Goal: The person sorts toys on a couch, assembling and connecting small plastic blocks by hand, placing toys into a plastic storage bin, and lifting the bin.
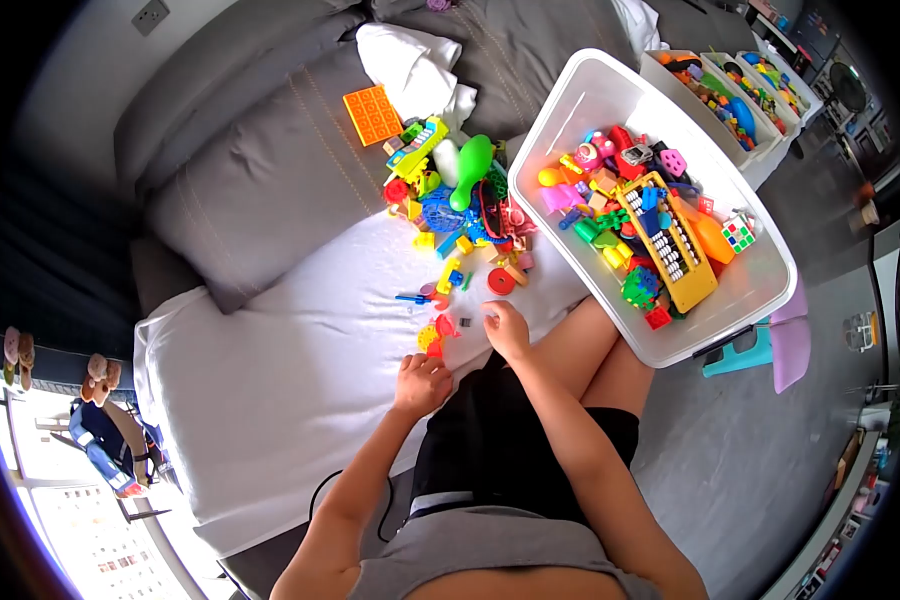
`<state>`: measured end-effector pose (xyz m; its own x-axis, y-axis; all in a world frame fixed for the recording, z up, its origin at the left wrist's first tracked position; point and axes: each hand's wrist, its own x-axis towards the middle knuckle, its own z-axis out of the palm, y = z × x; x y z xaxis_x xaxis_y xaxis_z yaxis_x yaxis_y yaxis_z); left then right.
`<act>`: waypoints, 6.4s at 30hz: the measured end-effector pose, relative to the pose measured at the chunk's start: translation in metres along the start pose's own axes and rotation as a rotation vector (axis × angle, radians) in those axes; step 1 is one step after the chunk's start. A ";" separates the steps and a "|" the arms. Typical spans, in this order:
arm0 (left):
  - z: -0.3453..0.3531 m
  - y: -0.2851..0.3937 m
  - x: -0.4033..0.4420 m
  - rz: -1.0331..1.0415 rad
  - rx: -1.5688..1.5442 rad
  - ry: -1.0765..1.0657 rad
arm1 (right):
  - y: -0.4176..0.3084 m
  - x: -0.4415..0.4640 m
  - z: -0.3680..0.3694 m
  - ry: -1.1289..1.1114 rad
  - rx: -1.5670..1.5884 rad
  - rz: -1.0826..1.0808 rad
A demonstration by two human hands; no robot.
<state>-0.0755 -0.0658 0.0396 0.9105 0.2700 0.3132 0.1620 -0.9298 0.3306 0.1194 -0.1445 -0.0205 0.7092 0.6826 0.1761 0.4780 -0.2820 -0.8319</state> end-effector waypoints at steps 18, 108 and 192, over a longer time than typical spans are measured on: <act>0.023 -0.031 0.011 -0.732 0.021 -0.135 | -0.021 0.002 0.032 -0.226 -0.232 0.017; 0.067 -0.007 0.192 -1.227 -2.064 0.722 | -0.048 0.064 -0.083 0.363 0.218 -0.138; 0.047 -0.084 0.271 -0.414 0.061 0.110 | 0.023 0.054 -0.019 0.143 0.442 0.356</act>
<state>0.1756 0.0742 0.0551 0.7181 0.6458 0.2595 0.5308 -0.7493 0.3959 0.1783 -0.1265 -0.0198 0.8644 0.4905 -0.1108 -0.0423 -0.1487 -0.9880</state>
